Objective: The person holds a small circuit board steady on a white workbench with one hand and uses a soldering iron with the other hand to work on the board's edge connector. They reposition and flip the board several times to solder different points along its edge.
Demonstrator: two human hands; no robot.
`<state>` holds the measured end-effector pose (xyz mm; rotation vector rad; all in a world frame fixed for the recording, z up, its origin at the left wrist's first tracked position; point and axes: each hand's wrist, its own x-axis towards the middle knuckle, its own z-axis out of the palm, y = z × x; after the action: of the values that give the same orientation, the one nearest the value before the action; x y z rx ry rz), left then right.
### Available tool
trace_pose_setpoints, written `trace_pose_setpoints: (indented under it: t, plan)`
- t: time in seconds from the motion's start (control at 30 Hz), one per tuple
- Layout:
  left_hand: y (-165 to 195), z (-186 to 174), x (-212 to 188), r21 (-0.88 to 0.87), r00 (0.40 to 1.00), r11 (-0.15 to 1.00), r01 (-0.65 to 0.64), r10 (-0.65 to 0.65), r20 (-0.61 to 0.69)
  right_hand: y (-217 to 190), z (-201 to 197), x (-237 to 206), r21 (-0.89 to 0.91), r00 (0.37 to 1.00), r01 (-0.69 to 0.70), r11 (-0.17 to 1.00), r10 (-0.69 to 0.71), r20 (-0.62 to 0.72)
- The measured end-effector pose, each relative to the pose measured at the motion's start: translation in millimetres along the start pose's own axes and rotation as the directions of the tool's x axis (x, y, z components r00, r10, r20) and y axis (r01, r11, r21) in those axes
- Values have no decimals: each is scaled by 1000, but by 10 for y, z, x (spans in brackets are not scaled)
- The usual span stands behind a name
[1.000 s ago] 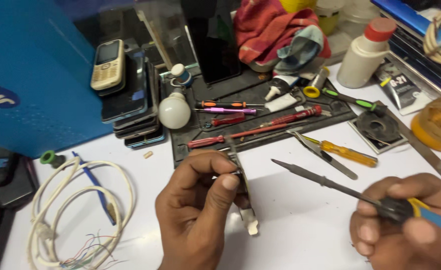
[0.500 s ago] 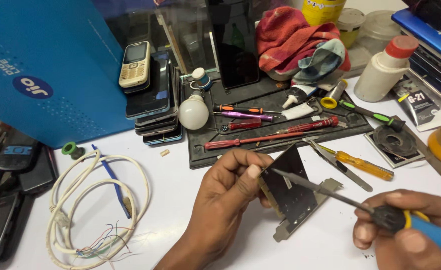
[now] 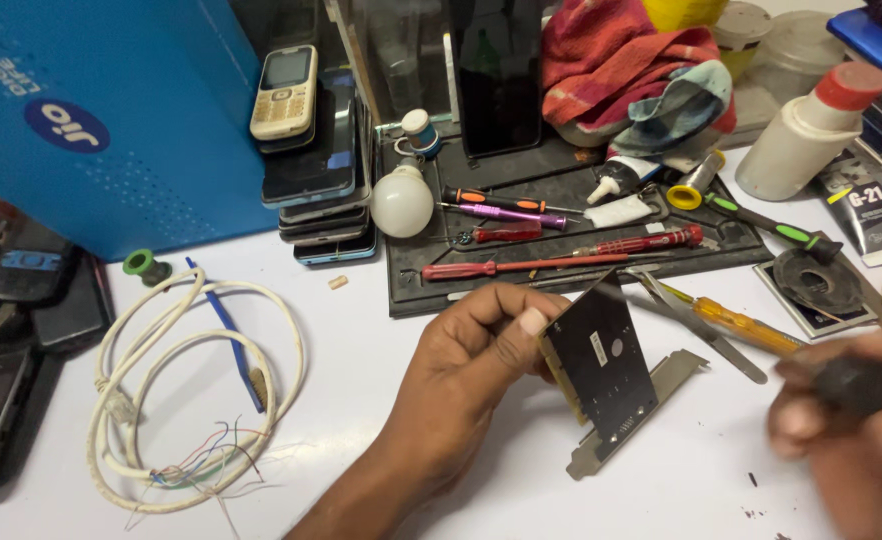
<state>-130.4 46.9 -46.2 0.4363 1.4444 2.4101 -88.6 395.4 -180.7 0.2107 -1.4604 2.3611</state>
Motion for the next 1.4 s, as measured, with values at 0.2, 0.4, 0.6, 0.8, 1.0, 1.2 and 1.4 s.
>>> trace_pose_setpoints:
  t: [0.2, 0.4, 0.6, 0.8, 1.0, 1.2, 1.4]
  plan:
    - [-9, -65, 52, -16, 998, 998, 64, -63, 26, 100, -628, 412, -81, 989, 66, 995, -54, 139]
    - [-54, -64, 75, -14, 998, 999, 53, -52, 17, -10, -537, 329, -166, 974, 45, 985, -7, 226]
    - [-57, -66, 71, -1, 999, 999, 35, -35, 22, 21, -495, 318, -143, 970, 0, 990, 35, 242]
    - [-59, -65, 75, 6, 999, 999, 36, -36, 10, -104, -246, 335, -124, 968, 22, 992, 10, 251]
    - [-46, -80, 99, -32, 998, 998, 51, -52, -31, -206, -20, 329, -148, 997, 33, 988, -23, 70]
    - [-26, -92, 104, -51, 998, 998, 40, -43, -55, -294, 134, 354, -141, 1000, 16, 990, -17, 0]
    - [-4, -87, 85, -43, 999, 999, 1, -3, -49, -312, 189, 347, -133, 1000, 25, 991, -27, -12]
